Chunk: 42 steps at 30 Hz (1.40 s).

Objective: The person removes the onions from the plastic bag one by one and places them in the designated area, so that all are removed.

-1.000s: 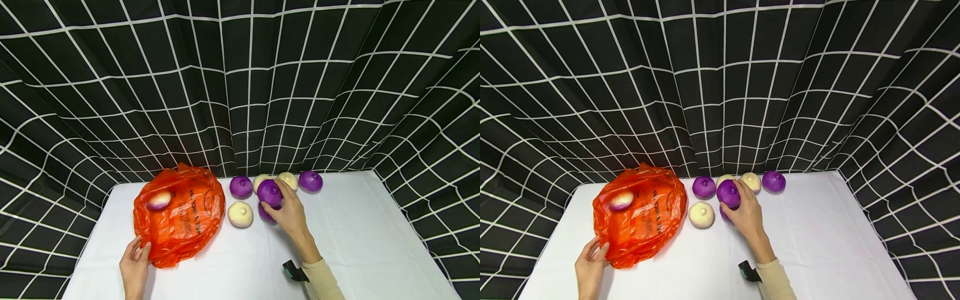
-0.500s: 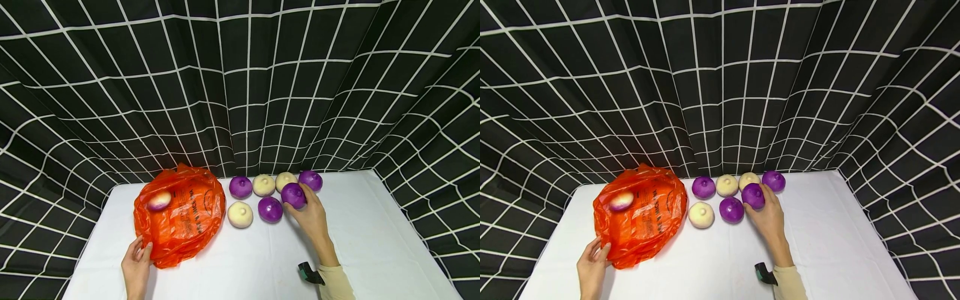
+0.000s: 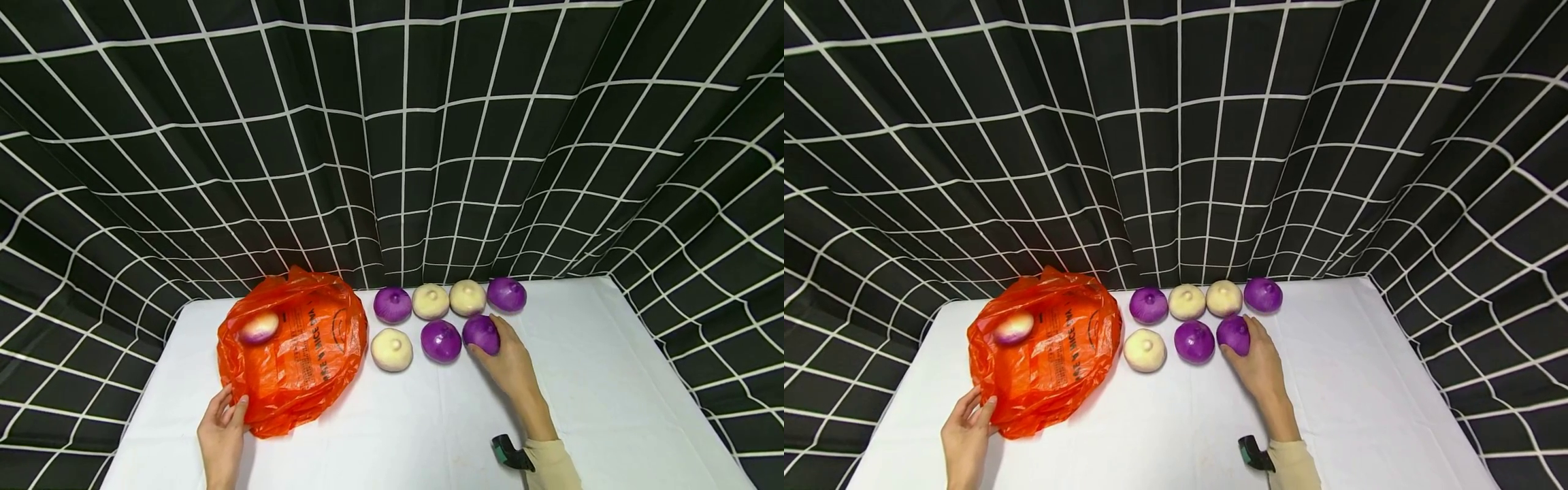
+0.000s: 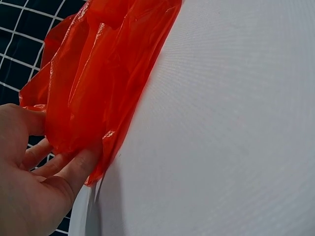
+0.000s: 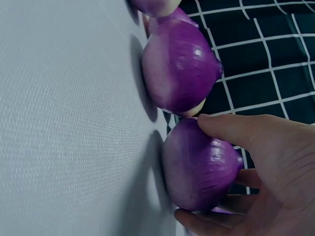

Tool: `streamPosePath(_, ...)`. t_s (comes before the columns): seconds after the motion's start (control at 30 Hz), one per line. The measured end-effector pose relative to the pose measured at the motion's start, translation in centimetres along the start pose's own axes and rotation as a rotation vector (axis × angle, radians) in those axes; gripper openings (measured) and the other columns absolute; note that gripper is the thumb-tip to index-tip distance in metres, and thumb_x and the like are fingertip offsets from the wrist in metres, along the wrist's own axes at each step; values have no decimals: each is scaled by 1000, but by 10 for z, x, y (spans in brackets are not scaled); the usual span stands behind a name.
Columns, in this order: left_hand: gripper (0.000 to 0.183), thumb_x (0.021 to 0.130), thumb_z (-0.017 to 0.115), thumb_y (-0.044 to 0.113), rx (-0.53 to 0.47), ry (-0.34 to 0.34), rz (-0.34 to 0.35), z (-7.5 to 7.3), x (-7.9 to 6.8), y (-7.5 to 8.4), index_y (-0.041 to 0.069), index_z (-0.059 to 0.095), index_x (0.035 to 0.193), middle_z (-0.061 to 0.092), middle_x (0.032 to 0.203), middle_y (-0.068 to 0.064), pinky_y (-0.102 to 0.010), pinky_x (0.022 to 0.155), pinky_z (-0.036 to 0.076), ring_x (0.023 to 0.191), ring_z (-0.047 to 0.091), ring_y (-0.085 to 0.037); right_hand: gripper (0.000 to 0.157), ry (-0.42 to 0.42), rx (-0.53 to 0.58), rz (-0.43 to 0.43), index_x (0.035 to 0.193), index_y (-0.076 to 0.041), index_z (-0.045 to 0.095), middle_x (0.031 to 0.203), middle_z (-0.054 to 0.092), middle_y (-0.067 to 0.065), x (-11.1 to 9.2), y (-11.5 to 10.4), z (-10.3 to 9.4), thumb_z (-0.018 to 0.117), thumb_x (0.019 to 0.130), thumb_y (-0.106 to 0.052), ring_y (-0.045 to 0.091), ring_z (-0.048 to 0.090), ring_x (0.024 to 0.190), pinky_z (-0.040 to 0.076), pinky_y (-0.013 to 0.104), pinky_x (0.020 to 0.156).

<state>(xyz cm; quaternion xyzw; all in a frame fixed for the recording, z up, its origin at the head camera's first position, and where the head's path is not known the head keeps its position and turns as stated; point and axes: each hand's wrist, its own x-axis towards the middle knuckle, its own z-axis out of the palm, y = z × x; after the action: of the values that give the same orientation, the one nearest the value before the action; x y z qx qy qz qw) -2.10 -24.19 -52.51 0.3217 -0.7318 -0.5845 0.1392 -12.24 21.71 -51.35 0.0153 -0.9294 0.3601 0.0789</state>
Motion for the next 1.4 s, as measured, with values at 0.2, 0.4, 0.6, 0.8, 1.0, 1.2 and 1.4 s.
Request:
streamPosePath(0.2,50,97,60,15,13,1,-12,-1,0,1,-3,45,142,47,133,-26,-16,50,48,75,50,19,74,-30,23,3,143,7,39,142,43,29,-1,1,2,76,86,-24,46,43,130,35,58,106)
streamPosePath(0.4,49,97,61,13,-3,-2,-2,0,0,1,-2,46,141,48,131,-24,-17,49,48,75,51,18,78,-17,10,-12,144,9,36,144,40,30,-2,2,2,75,87,-27,46,41,131,34,59,107)
streamPosePath(0.6,49,97,62,13,-26,-3,1,1,0,2,-3,46,140,50,127,-20,-17,50,50,75,54,16,76,28,-26,-63,143,8,38,145,36,32,1,-7,-5,75,87,-26,50,38,132,32,61,107)
streamPosePath(0.8,48,94,65,10,-63,15,12,1,0,3,-3,49,138,54,101,14,-17,50,50,76,58,13,73,50,-31,-128,142,9,41,148,32,33,13,-30,-15,76,87,-24,51,34,134,30,62,108)
streamPosePath(1.0,49,94,65,10,-75,12,14,1,0,3,-3,49,138,53,94,23,-17,50,50,76,58,12,68,62,35,-192,139,8,46,147,39,27,17,-62,-8,77,86,-22,42,36,137,31,55,111)
streamPosePath(1.2,49,94,66,10,-80,33,12,1,-1,3,-3,49,138,53,94,21,-17,49,49,74,58,11,52,52,180,-265,133,-1,57,137,55,15,15,-104,25,75,87,-19,31,52,127,40,42,107)
streamPosePath(1.4,48,94,66,12,-56,35,20,2,-2,4,-2,50,137,52,98,17,-16,49,48,75,58,12,60,-71,253,-288,140,-6,51,140,53,14,10,-143,70,73,89,-27,30,55,124,42,42,106)
